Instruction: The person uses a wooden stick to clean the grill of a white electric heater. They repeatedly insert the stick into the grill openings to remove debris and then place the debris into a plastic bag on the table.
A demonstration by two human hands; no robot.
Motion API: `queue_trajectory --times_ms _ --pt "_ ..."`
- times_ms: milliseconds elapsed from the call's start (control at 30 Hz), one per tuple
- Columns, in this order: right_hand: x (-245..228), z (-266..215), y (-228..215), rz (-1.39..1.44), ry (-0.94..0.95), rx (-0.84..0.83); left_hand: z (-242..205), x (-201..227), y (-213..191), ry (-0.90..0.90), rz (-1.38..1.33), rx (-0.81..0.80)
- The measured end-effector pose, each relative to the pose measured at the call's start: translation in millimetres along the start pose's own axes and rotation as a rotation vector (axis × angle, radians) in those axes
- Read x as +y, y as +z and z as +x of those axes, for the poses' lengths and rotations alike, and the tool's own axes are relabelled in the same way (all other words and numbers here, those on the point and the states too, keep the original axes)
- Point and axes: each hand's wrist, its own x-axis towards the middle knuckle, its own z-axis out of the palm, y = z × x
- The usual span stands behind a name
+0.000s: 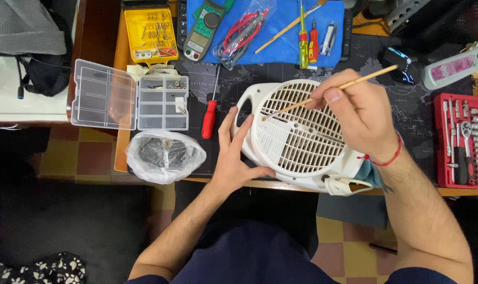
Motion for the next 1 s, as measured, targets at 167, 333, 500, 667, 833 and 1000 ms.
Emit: queue_trajectory --times_ms 167,333,500,667,833,1000 --pt "4.8 -5.3 4.3 0.049 0.072 -0.009 0.0 -0.5 -0.7 0.004 0.011 0.0" --pt "5.1 -5.1 2.4 0.099 0.104 0.032 0.8 3.2 -1.8 -0.015 -0.013 -0.011" --pt "12.0 -6.9 1.7 0.141 0.133 0.089 0.3 -1.8 -0.9 -0.001 -0.001 -0.008" --pt "12.8 -4.9 1.7 0.165 0.17 0.142 1.2 0.6 -0.3 0.0 0.007 0.001" --pt "9.6 -7.9 -1.7 0.223 0.331 0.277 4.0 5.5 1.0 0.018 -0.016 0.029" --pt "9.6 -15.3 -6.7 0.317 0.361 0.364 10.1 7.4 0.9 0.027 -0.049 0.025"
